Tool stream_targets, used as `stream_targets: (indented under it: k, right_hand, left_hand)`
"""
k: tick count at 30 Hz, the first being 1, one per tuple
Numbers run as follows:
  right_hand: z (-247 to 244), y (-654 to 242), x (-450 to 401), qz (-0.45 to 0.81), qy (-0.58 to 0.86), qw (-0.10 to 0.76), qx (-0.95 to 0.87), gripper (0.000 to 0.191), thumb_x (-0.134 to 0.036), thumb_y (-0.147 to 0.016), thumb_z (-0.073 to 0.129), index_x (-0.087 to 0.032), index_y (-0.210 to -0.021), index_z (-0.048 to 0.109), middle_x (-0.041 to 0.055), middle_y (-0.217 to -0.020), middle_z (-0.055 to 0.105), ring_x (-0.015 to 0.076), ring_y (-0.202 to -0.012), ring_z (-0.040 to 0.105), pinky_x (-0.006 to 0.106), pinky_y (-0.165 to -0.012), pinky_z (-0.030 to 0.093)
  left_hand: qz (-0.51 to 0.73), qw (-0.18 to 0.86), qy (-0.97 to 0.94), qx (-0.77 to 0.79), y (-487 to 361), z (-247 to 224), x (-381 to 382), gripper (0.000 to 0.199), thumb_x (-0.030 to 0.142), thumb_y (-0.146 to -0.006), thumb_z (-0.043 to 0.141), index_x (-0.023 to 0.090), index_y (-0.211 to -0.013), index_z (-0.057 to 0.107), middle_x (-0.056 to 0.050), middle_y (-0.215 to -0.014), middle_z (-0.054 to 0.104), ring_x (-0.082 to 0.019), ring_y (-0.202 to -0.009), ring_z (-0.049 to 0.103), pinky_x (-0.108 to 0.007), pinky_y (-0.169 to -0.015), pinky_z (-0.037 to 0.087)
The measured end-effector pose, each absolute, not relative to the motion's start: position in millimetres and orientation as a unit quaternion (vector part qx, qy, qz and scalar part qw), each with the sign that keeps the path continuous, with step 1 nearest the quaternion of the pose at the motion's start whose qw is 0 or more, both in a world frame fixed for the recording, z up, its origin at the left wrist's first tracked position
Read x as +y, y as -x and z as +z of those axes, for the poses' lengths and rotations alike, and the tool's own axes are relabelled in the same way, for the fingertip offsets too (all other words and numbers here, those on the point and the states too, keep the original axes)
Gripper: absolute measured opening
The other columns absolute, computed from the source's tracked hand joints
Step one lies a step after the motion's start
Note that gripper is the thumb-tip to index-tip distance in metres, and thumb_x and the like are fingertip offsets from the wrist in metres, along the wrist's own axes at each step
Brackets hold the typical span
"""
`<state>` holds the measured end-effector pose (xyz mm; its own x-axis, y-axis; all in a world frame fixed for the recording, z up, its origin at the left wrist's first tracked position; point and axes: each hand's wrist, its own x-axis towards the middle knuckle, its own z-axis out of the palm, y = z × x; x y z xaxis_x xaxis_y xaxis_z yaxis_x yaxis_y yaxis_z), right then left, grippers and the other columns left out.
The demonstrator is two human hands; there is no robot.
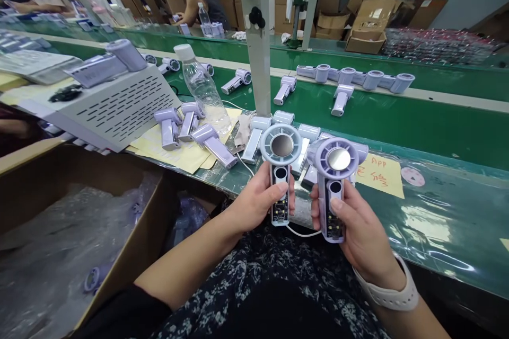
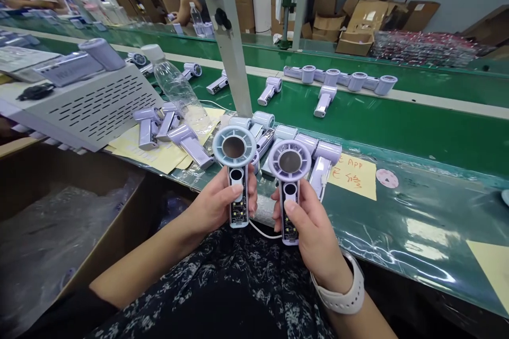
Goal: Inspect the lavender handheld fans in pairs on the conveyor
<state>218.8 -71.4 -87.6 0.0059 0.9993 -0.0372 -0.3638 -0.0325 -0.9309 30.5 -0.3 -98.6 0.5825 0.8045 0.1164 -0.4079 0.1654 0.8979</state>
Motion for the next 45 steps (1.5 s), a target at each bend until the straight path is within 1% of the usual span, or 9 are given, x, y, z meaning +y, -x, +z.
stream_targets:
  k: [6, 14, 21, 27, 30, 33, 39, 42, 45]
  right_hand:
    - [-85.5, -214.3, -68.5, 0.614, 0.439, 0.552, -0.356, 0.031, -0.047, -0.094, 0.07, -0.021, -0.11, 0.066, 0.0034, -0.084, 0.066, 0.0158, -0.065, 0.06, 0.029, -0.06, 0.055]
    - [-86.2, -218.1, -71.1, 0.648, 0.429, 0.542, -0.319, 0.027, -0.045, -0.096, 0.067, -0.024, -0.113, 0.068, 0.0063, -0.094, 0.068, 0.0186, -0.071, 0.062, 0.032, -0.061, 0.056]
    - [-86.5, -219.9, -68.0, 0.633, 0.416, 0.553, -0.347, 0.026, -0.044, -0.094, 0.069, -0.022, -0.109, 0.069, 0.0056, -0.091, 0.068, 0.0166, -0.068, 0.062, 0.029, -0.057, 0.055]
    - [-91.7, -218.4, -65.0, 0.636, 0.387, 0.593, -0.307, 0.027, -0.047, -0.094, 0.068, -0.023, -0.107, 0.065, 0.005, -0.089, 0.072, 0.0152, -0.057, 0.063, 0.028, -0.048, 0.053]
    - [-90.3, -216.9, -64.4, 0.655, 0.365, 0.602, -0.275, 0.034, -0.053, -0.097, 0.063, -0.021, -0.106, 0.072, 0.0099, -0.096, 0.077, 0.023, -0.075, 0.074, 0.038, -0.067, 0.064]
    - [-84.8, -217.6, -68.9, 0.669, 0.344, 0.605, -0.262, 0.028, -0.046, -0.094, 0.072, -0.025, -0.111, 0.079, 0.0102, -0.115, 0.079, 0.0305, -0.105, 0.076, 0.047, -0.089, 0.065]
    - [-73.6, -225.7, -80.5, 0.672, 0.336, 0.59, -0.295, 0.025, -0.044, -0.09, 0.078, -0.029, -0.11, 0.082, 0.0092, -0.113, 0.081, 0.0313, -0.103, 0.078, 0.048, -0.089, 0.066]
    - [-72.2, -224.6, -75.5, 0.665, 0.355, 0.594, -0.279, 0.024, -0.045, -0.091, 0.072, -0.028, -0.105, 0.08, 0.0094, -0.112, 0.079, 0.0333, -0.106, 0.074, 0.051, -0.09, 0.064]
    - [-72.7, -219.7, -69.5, 0.673, 0.362, 0.594, -0.253, 0.027, -0.046, -0.093, 0.059, -0.025, -0.092, 0.077, 0.0083, -0.093, 0.072, 0.0264, -0.084, 0.068, 0.043, -0.075, 0.063]
  left_hand:
    - [0.403, 0.748, -0.483, 0.21, -32.2, -99.4, 0.6, 0.034, 0.046, -0.092, 0.07, 0.021, -0.109, 0.053, 0.0, -0.082, 0.064, -0.014, -0.066, 0.064, -0.026, -0.058, 0.053]
    - [0.407, 0.756, -0.453, 0.241, -34.2, -91.0, -3.2, 0.039, 0.04, -0.087, 0.075, 0.021, -0.111, 0.051, 0.001, -0.091, 0.06, -0.013, -0.063, 0.061, -0.028, -0.055, 0.053]
    - [0.395, 0.737, -0.497, 0.233, -31.2, -90.0, -2.9, 0.034, 0.042, -0.091, 0.071, 0.02, -0.107, 0.052, -0.003, -0.089, 0.066, -0.017, -0.071, 0.068, -0.031, -0.065, 0.055]
    - [0.426, 0.709, -0.478, 0.295, -35.9, -94.5, -2.8, 0.058, 0.052, -0.082, 0.081, 0.023, -0.116, 0.043, -0.004, -0.097, 0.071, -0.02, -0.072, 0.073, -0.033, -0.064, 0.057]
    - [0.419, 0.727, -0.472, 0.269, -36.2, -95.6, -5.3, 0.052, 0.064, -0.091, 0.065, 0.025, -0.116, 0.043, -0.004, -0.093, 0.072, -0.02, -0.065, 0.071, -0.031, -0.058, 0.054]
    - [0.413, 0.732, -0.475, 0.26, -33.0, -90.4, -12.0, 0.045, 0.06, -0.095, 0.059, 0.025, -0.12, 0.045, -0.004, -0.095, 0.073, -0.021, -0.07, 0.072, -0.033, -0.062, 0.057]
    - [0.387, 0.76, -0.48, 0.203, -25.1, -68.1, -24.2, 0.042, 0.05, -0.096, 0.064, 0.031, -0.128, 0.044, -0.005, -0.104, 0.073, -0.023, -0.08, 0.074, -0.036, -0.07, 0.06]
    - [0.402, 0.764, -0.454, 0.222, -28.4, -69.0, -19.8, 0.05, 0.045, -0.089, 0.076, 0.027, -0.127, 0.05, -0.006, -0.104, 0.072, -0.023, -0.087, 0.074, -0.036, -0.077, 0.059]
    - [0.372, 0.797, -0.41, 0.24, -33.3, -75.3, -13.7, 0.056, 0.039, -0.073, 0.091, 0.019, -0.114, 0.059, -0.004, -0.093, 0.069, -0.019, -0.076, 0.07, -0.032, -0.073, 0.057]
